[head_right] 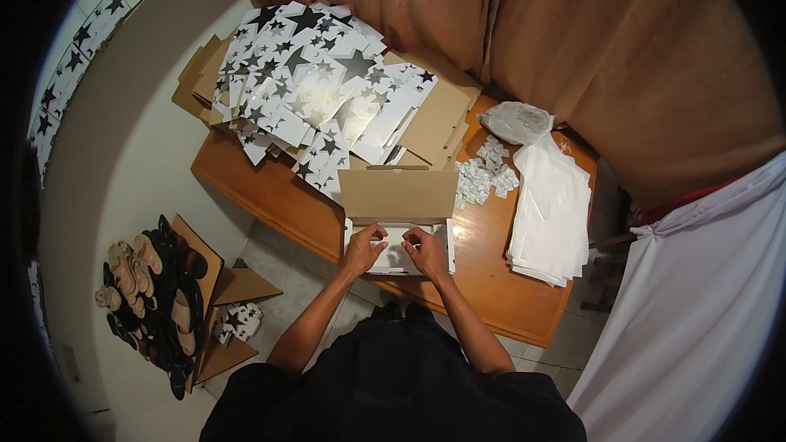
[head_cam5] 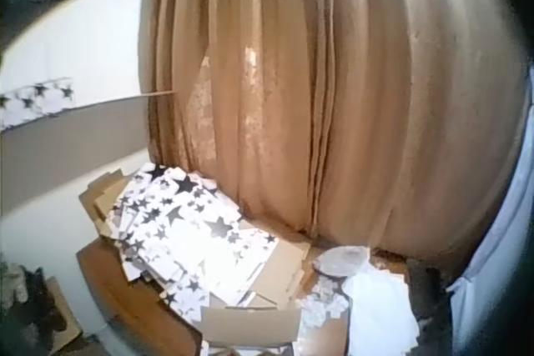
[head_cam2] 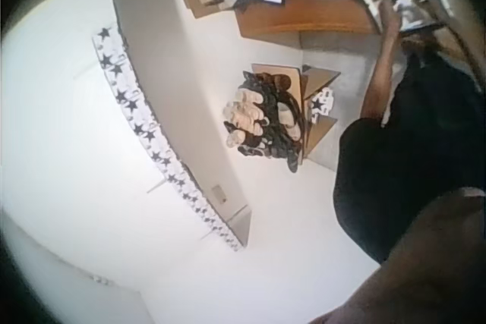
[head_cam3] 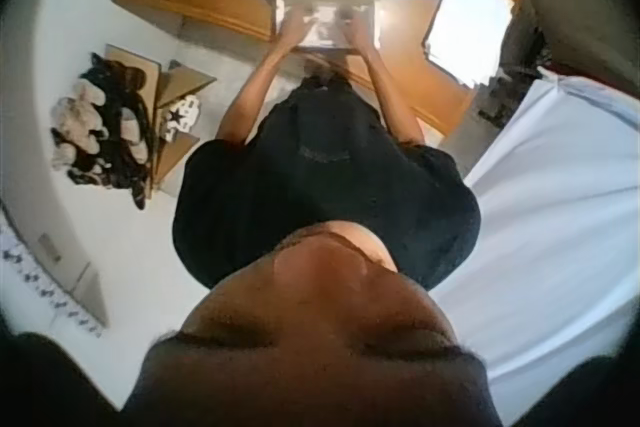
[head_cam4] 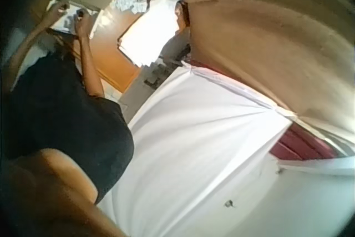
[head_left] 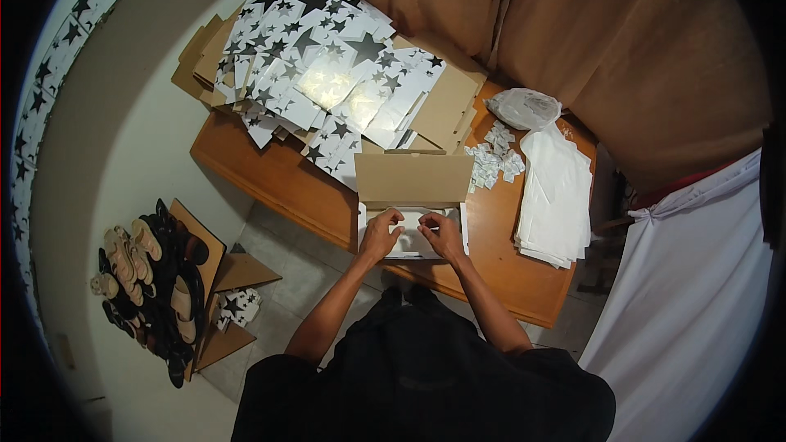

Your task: The recorder folds cardboard flats into shoe boxes, inserts tissue paper, and places the finished boxes on a shelf.

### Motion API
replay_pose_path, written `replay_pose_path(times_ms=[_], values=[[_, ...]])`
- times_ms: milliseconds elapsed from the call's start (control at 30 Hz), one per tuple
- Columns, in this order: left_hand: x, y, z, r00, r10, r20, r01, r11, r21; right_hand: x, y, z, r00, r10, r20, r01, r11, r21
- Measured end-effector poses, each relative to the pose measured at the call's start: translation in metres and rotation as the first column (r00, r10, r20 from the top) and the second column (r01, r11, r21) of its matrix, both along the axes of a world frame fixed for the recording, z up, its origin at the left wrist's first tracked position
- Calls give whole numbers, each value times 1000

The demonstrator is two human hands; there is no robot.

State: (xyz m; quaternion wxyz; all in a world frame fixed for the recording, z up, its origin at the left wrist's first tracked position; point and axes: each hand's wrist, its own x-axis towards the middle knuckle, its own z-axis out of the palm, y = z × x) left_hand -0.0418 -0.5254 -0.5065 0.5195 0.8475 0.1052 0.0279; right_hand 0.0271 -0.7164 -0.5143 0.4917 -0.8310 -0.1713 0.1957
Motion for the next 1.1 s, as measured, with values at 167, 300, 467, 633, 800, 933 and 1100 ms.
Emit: replay_pose_path(times_ms=[167,300,467,633,800,933,1100], values=[[30,18,42,988,16,151,-28,997,74,24,8,39,991,-50,125,52,999,-8],[71,38,79,928,-62,368,-72,937,342,52,20,77,850,5,527,40,997,-73],[112,48,90,875,-165,456,-112,846,521,85,43,91,701,-16,713,160,978,-135],[120,51,76,892,-209,402,-83,796,599,93,47,84,622,35,782,220,951,-217],[88,39,96,909,-213,358,-13,844,536,71,33,90,645,-25,763,173,978,-114],[50,32,101,919,-272,285,75,832,550,39,16,99,666,-38,745,124,990,-60],[7,21,95,909,-278,312,94,863,497,-5,-3,98,701,-5,713,100,991,-92]])
